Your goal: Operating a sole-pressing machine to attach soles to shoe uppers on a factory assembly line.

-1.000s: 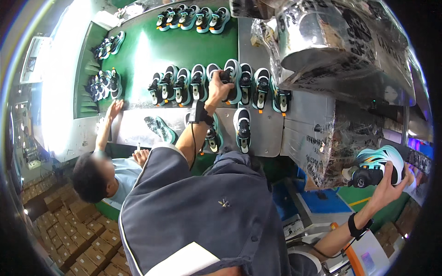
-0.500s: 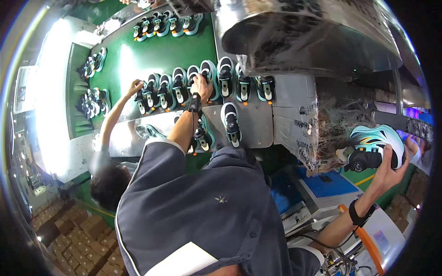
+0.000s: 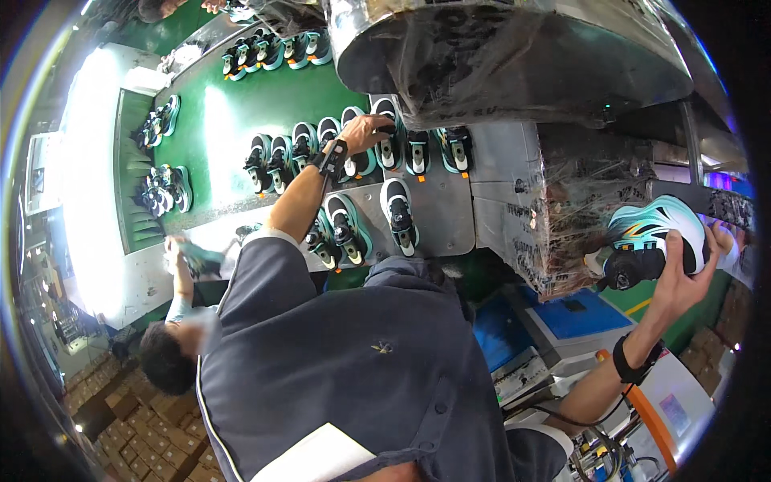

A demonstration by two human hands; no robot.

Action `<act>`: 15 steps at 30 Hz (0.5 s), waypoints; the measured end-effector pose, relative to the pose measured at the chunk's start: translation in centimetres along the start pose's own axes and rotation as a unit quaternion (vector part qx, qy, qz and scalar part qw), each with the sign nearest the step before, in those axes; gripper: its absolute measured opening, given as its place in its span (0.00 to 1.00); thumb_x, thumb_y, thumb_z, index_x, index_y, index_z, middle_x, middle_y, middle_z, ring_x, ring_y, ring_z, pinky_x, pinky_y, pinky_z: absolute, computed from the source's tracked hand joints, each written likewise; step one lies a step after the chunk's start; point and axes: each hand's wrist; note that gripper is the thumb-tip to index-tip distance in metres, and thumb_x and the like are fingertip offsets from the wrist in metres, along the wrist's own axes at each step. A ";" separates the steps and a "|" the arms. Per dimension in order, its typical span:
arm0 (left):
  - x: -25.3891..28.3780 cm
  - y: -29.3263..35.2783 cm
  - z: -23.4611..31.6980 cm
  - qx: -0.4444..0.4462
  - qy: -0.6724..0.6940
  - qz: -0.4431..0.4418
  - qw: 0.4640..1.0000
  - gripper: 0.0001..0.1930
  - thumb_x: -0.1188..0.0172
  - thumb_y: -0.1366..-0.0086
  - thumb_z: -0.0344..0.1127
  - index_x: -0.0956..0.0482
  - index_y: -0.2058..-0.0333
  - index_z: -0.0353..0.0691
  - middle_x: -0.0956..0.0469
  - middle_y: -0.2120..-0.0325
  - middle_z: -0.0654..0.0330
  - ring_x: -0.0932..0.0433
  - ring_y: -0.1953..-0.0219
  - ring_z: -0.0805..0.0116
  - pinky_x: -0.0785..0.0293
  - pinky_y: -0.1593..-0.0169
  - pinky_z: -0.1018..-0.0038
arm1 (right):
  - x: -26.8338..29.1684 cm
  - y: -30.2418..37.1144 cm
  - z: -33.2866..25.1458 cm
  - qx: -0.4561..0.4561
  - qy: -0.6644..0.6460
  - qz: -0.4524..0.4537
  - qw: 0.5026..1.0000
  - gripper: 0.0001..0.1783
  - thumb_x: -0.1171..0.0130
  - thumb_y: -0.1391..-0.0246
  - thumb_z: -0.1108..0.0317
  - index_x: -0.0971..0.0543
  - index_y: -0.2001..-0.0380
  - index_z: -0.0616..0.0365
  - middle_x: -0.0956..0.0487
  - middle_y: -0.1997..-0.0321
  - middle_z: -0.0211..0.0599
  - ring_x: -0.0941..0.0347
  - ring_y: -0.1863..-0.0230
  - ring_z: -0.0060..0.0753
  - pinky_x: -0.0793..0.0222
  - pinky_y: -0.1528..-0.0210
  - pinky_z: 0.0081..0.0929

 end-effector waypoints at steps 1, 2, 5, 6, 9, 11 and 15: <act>0.0 -0.5 -0.4 -0.008 0.009 -0.010 1.000 0.18 0.36 0.45 0.32 0.21 0.53 0.39 0.20 0.58 0.51 0.20 0.56 0.54 0.24 0.52 0.65 | 0.1 0.0 0.3 0.010 -0.001 0.002 1.000 0.21 0.37 0.46 0.73 0.27 0.50 0.70 0.29 0.40 0.42 0.33 0.41 0.32 0.34 0.43 0.26; 0.1 -0.8 -0.6 0.020 0.027 -0.037 0.999 0.18 0.37 0.45 0.32 0.21 0.54 0.40 0.19 0.61 0.52 0.19 0.60 0.55 0.24 0.54 0.66 | 0.2 0.0 0.5 0.008 -0.007 0.007 1.000 0.20 0.38 0.45 0.73 0.27 0.50 0.70 0.29 0.40 0.42 0.34 0.41 0.33 0.35 0.42 0.26; 1.3 -1.9 -0.9 0.030 0.025 -0.074 0.996 0.15 0.38 0.44 0.32 0.20 0.56 0.40 0.17 0.69 0.52 0.18 0.68 0.58 0.23 0.62 0.66 | 0.2 0.1 0.3 -0.023 -0.030 0.013 0.999 0.20 0.40 0.45 0.74 0.28 0.50 0.71 0.29 0.40 0.42 0.34 0.40 0.33 0.34 0.42 0.26; 2.2 -2.4 0.0 0.039 0.033 -0.097 0.994 0.16 0.37 0.44 0.33 0.20 0.56 0.40 0.17 0.69 0.52 0.18 0.67 0.58 0.23 0.61 0.66 | 0.3 0.2 0.2 -0.032 -0.037 0.018 0.999 0.20 0.39 0.45 0.74 0.27 0.50 0.71 0.28 0.42 0.42 0.32 0.42 0.33 0.33 0.44 0.26; 2.9 -3.1 -0.5 0.021 0.028 -0.117 0.992 0.16 0.38 0.44 0.34 0.20 0.55 0.41 0.17 0.66 0.52 0.18 0.63 0.59 0.23 0.58 0.67 | 0.0 -0.1 -0.5 -0.040 -0.070 0.027 0.996 0.21 0.36 0.47 0.72 0.26 0.50 0.66 0.22 0.53 0.42 0.26 0.54 0.29 0.29 0.49 0.25; 2.9 -3.2 -1.1 0.015 0.026 -0.123 0.992 0.17 0.38 0.44 0.34 0.20 0.54 0.42 0.17 0.64 0.53 0.18 0.61 0.59 0.23 0.56 0.67 | -0.1 -0.1 -0.8 -0.044 -0.060 0.027 0.997 0.21 0.36 0.47 0.71 0.26 0.50 0.67 0.22 0.53 0.41 0.26 0.54 0.29 0.29 0.49 0.26; 3.4 -3.2 -0.2 0.040 0.029 -0.142 0.989 0.17 0.39 0.43 0.35 0.20 0.53 0.44 0.18 0.61 0.54 0.19 0.59 0.59 0.24 0.53 0.68 | 0.0 0.1 -0.8 -0.048 -0.055 0.019 0.997 0.21 0.36 0.46 0.71 0.26 0.50 0.66 0.22 0.52 0.41 0.26 0.53 0.29 0.30 0.48 0.26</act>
Point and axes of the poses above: each hand's wrist, its own y-axis away from the middle knuckle, its own x-axis out of the back of the hand, z = x × y
